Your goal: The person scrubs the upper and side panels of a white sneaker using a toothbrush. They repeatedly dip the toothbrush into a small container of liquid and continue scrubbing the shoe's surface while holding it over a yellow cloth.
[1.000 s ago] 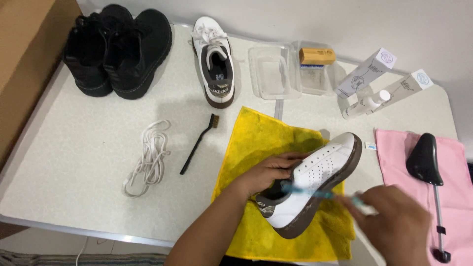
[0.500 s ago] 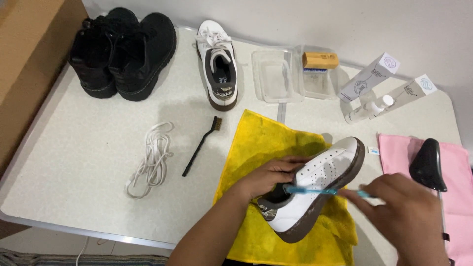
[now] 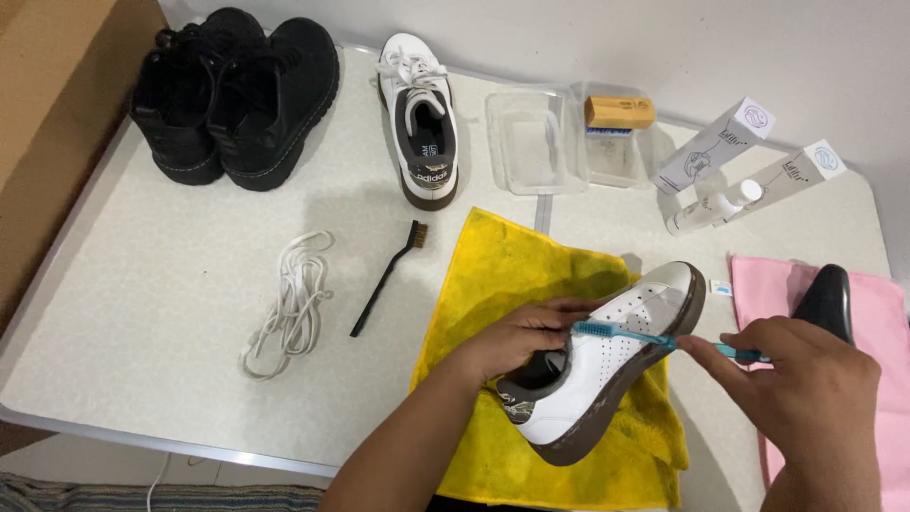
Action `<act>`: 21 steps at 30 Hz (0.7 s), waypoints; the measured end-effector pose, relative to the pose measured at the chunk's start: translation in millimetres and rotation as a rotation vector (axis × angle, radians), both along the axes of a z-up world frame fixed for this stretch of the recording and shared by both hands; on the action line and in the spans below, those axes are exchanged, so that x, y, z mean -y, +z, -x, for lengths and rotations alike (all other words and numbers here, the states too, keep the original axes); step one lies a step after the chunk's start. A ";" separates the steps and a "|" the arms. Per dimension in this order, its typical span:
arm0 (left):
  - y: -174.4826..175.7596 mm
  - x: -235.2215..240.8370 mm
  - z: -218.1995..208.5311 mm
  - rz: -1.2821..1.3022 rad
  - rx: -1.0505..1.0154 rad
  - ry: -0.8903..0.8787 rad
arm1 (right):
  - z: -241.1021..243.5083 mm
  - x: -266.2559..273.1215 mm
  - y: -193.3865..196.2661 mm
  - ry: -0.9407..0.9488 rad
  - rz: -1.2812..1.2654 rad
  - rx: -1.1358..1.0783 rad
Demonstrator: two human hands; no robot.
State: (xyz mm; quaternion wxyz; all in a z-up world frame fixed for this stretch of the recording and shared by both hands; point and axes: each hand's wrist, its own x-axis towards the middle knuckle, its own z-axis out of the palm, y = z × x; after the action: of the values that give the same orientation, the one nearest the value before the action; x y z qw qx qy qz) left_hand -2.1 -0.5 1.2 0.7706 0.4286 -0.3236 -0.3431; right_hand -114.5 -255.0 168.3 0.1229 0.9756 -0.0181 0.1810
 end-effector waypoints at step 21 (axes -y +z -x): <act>-2.5 1.0 0.3 -0.029 0.031 0.025 | 5.0 0.9 -11.6 -0.213 0.110 -0.038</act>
State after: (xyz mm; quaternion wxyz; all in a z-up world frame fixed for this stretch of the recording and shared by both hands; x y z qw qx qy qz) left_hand -2.4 -1.5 -1.4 0.7633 0.4493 -0.3251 -0.3313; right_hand -119.5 -255.9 156.7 0.1952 0.9632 -0.1092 0.1490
